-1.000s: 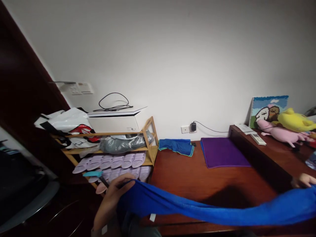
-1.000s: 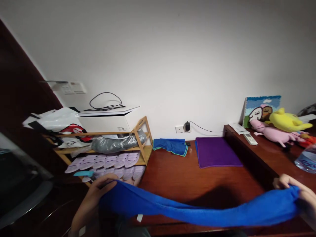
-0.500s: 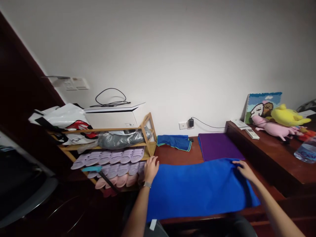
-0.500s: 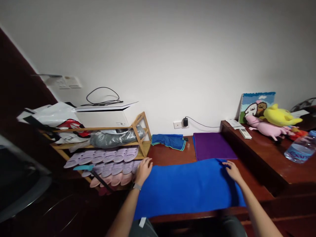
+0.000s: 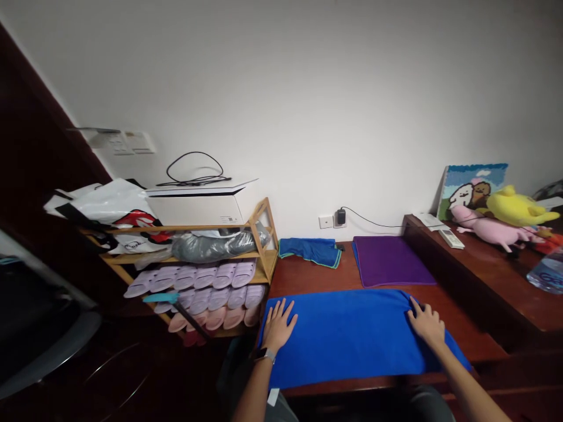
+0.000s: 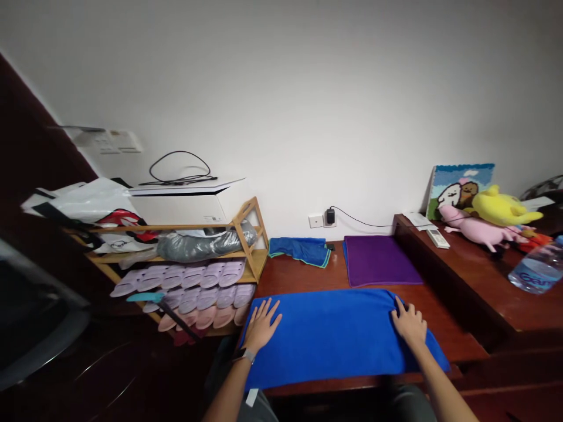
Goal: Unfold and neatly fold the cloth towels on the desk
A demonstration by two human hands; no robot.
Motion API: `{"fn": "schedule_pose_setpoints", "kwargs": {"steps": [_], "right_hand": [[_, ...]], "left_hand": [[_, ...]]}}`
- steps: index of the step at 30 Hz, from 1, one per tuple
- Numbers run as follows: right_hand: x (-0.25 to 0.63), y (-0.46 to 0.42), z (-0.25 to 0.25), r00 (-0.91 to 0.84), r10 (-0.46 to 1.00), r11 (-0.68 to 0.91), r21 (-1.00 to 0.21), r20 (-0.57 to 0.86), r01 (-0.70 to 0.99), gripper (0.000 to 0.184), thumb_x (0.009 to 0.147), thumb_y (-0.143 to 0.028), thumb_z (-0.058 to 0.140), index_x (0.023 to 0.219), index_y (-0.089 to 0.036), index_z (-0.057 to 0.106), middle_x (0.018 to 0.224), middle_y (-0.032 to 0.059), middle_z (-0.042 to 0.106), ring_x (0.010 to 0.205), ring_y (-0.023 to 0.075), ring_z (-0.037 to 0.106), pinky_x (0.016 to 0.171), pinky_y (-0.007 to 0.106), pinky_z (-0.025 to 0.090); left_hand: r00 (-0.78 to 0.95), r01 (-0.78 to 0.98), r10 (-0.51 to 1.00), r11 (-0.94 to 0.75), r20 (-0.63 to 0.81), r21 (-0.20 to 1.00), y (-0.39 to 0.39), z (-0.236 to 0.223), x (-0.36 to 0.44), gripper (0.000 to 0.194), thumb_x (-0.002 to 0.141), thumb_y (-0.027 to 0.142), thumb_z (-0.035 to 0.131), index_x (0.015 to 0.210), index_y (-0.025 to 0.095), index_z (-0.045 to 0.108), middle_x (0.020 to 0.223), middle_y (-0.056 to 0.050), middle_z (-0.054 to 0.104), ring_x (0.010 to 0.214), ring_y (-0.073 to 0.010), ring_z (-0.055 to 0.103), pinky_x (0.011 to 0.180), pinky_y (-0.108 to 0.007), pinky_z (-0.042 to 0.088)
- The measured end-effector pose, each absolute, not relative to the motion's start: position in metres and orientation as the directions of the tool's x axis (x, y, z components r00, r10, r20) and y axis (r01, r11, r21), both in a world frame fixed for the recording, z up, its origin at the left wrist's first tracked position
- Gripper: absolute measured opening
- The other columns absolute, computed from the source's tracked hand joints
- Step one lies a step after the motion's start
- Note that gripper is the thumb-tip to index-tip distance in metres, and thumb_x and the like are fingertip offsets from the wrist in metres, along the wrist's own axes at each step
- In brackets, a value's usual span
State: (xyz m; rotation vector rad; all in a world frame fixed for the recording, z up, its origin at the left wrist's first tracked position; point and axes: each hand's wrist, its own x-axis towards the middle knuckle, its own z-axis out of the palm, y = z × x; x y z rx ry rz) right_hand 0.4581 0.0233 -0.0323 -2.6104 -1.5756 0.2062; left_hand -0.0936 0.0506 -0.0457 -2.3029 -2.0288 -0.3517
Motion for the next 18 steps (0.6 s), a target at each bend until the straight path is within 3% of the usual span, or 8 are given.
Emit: {"fn": "schedule_pose_setpoints", "kwargs": {"steps": [4, 8, 13, 18], "right_hand": [[0.470, 0.023, -0.023, 0.455, 0.878, -0.474, -0.134, -0.151, 0.870, 0.072, 0.101, -0.057, 0.023, 0.165, -0.027, 0.038, 0.150, 0.0166, 0.056, 0.130, 0.0362, 0.060, 0.109, 0.053, 0.042], [0.483, 0.040, -0.017, 0.454, 0.872, -0.486, -0.215, -0.182, 0.847, 0.070, 0.102, -0.060, 0.023, 0.149, -0.025, 0.060, 0.144, 0.0184, 0.063, 0.127, 0.0374, 0.064, 0.106, 0.055, 0.045], [0.489, 0.065, -0.020, 0.454, 0.885, -0.462, -0.300, -0.101, 0.834, 0.047, 0.096, -0.041, 0.045, 0.125, -0.020, 0.074, 0.129, 0.0193, 0.072, 0.117, 0.0357, 0.070, 0.097, 0.051, 0.052], [0.498, 0.082, -0.014, 0.419, 0.906, -0.361, -0.421, 0.052, 0.832, 0.048, 0.095, -0.024, 0.037, 0.128, -0.018, 0.071, 0.127, 0.0136, 0.073, 0.120, 0.0237, 0.067, 0.102, 0.034, 0.051]], "left_hand": [[0.135, 0.983, 0.975, -0.154, 0.175, 0.102, 0.052, -0.040, -0.100, 0.057, 0.104, 0.056, 0.046, 0.157, 0.034, 0.050, 0.170, -0.007, 0.039, 0.158, -0.0312, 0.034, 0.129, -0.054, 0.022], [0.144, 0.982, 0.981, -0.158, 0.128, 0.103, 0.056, -0.035, -0.105, 0.060, 0.104, 0.058, 0.045, 0.158, 0.032, 0.049, 0.171, -0.007, 0.037, 0.159, -0.0302, 0.032, 0.130, -0.053, 0.021], [0.158, 0.979, 0.983, -0.168, 0.089, 0.115, 0.064, -0.033, -0.112, 0.065, 0.104, 0.059, 0.043, 0.163, 0.033, 0.040, 0.173, -0.007, 0.033, 0.160, -0.0302, 0.029, 0.130, -0.055, 0.020], [0.161, 0.980, 0.985, -0.168, 0.064, 0.110, 0.069, -0.030, -0.115, 0.064, 0.104, 0.059, 0.044, 0.163, 0.035, 0.040, 0.173, -0.006, 0.032, 0.160, -0.0304, 0.028, 0.129, -0.056, 0.020]]}}
